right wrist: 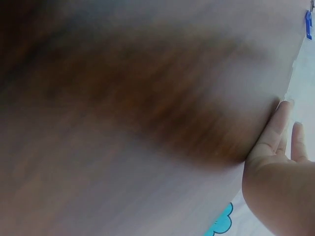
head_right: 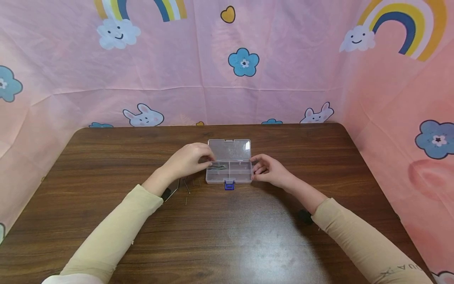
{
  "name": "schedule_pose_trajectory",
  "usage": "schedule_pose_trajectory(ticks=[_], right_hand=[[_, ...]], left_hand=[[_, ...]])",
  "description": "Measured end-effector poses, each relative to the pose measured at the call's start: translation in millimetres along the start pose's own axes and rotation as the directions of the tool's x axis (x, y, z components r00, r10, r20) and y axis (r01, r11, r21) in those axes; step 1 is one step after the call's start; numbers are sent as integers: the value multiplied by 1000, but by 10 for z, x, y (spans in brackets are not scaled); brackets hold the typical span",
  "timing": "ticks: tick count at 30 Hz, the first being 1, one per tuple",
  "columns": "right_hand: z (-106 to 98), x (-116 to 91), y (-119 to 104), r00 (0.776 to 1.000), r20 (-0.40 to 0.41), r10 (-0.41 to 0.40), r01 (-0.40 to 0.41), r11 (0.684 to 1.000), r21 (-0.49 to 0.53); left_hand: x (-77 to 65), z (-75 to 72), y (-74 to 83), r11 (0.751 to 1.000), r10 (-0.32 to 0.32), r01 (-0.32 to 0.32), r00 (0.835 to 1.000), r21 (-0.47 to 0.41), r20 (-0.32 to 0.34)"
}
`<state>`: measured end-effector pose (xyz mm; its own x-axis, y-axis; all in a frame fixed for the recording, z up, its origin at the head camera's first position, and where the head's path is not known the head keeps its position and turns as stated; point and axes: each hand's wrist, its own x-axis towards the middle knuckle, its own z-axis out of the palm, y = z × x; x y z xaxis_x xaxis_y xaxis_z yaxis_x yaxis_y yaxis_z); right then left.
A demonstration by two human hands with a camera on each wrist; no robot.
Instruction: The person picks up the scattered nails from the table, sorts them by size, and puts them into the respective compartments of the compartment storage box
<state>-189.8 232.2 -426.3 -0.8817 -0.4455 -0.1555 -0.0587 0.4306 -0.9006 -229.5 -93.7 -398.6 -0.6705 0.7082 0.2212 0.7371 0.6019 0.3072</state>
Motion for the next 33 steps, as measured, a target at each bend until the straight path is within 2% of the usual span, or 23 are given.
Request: schedule_pose_trajectory(ticks=[5, 16, 26, 33], right_hand=[[3, 0, 0, 1000, -4, 6, -5, 1000, 4], [2, 6, -3, 1000, 3, -6, 6, 1000, 7], [21, -4, 9, 1000, -2, -29, 29, 999, 16], [19, -17, -25, 1000, -7, -8, 9, 1000, 9]], left_hand=[[-109, -30, -89, 1000, -21, 21, 1000, -7, -19], [-397, -140, -241, 995, -103, 103, 995, 4, 0], [-603, -202, -317, 995, -95, 95, 995, 22, 28], [-757, -239, -301, 994, -110, 110, 993, 6, 33]])
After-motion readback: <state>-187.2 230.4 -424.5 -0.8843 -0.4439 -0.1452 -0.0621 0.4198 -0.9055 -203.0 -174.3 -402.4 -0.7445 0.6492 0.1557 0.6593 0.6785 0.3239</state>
